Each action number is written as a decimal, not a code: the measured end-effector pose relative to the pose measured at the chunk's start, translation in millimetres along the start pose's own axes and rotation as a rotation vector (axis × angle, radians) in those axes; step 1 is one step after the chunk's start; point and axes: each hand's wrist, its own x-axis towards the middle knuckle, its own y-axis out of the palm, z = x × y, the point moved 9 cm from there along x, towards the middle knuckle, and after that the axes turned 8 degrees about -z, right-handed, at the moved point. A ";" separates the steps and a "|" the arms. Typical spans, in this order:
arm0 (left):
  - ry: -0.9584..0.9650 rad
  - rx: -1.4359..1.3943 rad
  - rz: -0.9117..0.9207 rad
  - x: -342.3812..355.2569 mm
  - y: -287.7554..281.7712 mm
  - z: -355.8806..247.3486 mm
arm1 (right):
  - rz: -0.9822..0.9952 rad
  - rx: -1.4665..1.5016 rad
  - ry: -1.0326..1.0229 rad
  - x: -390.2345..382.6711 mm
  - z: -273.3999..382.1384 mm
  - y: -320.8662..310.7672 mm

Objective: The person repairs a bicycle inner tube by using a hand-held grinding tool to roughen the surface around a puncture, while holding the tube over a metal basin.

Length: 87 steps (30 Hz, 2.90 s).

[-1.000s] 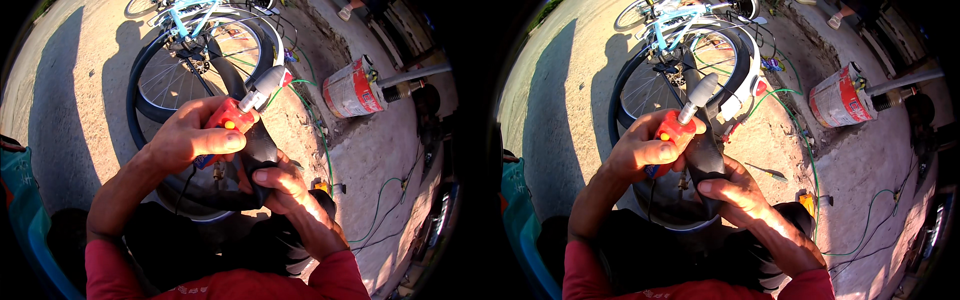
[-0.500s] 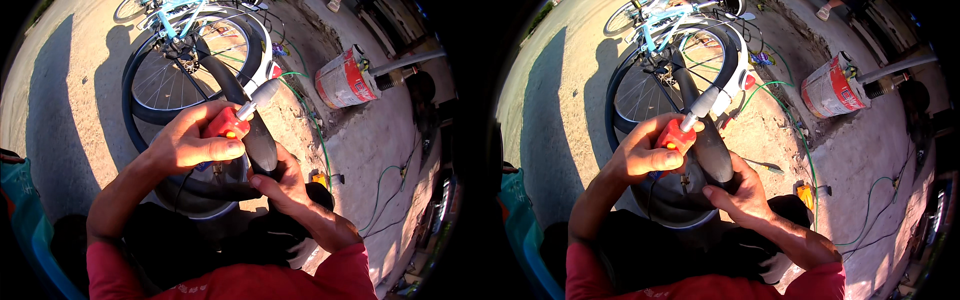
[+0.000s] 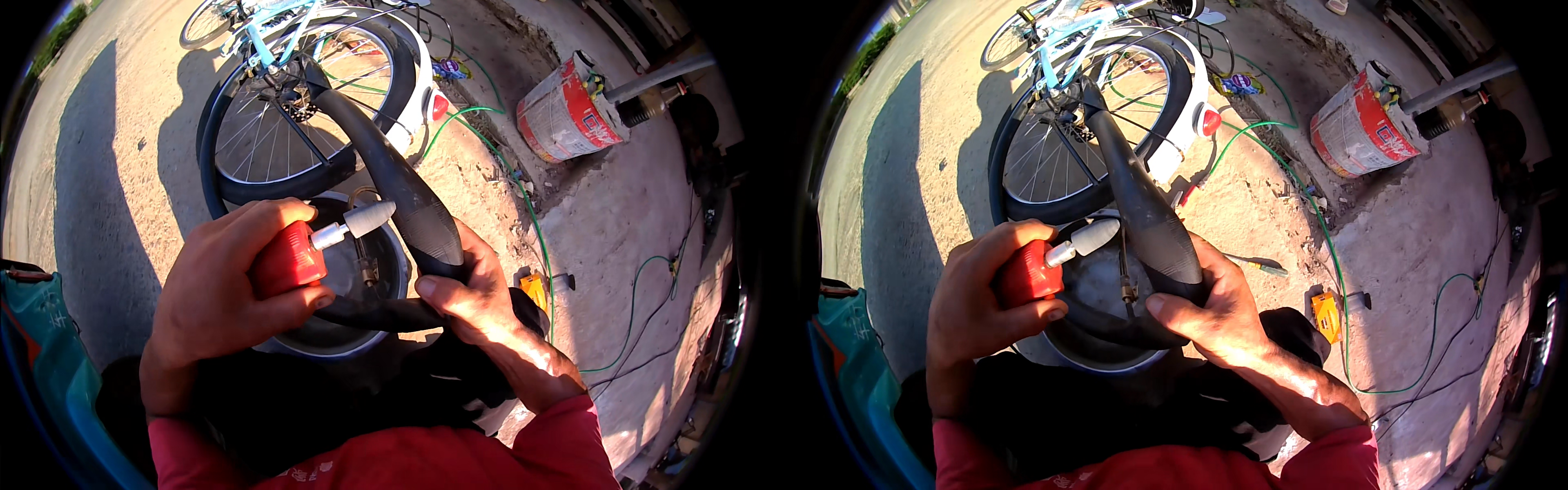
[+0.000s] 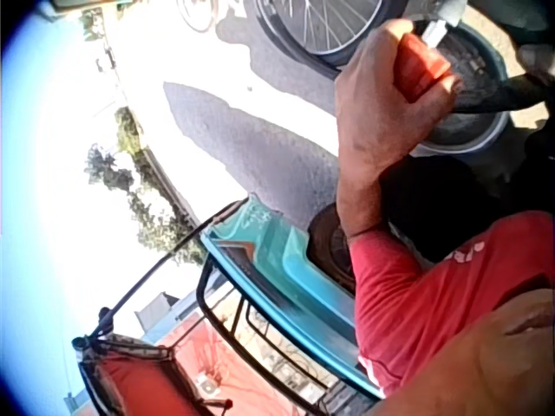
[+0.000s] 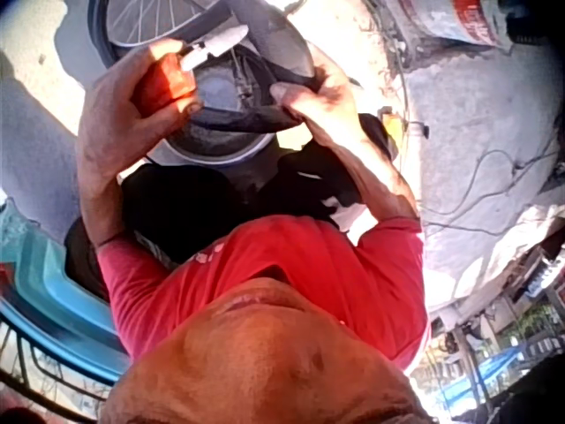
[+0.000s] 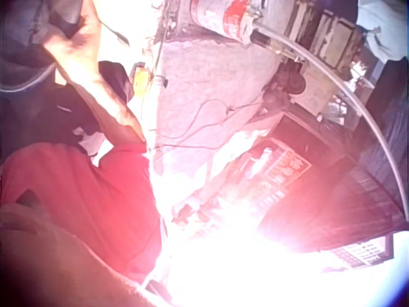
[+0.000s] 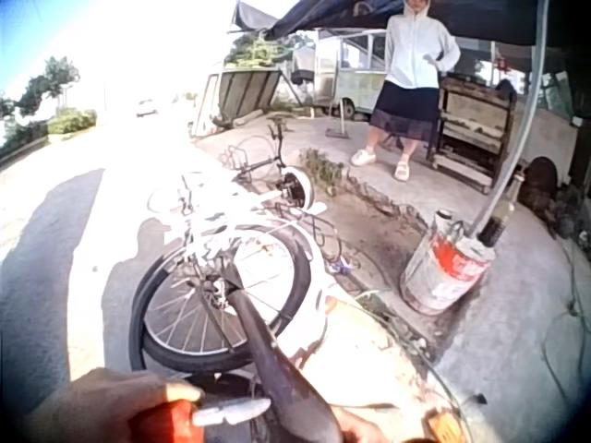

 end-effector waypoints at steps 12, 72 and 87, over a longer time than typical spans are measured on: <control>0.061 0.141 0.062 -11.5 3.5 -5.6 | -0.081 -0.286 -0.079 -2.1 3.8 5.9; 0.124 0.152 0.070 -21.9 6.0 -10.7 | 0.004 -0.383 -0.097 -4.5 -4.1 21.0; 0.156 0.174 0.077 -22.2 8.3 -12.6 | 0.011 -0.444 -0.115 -4.4 -3.7 23.3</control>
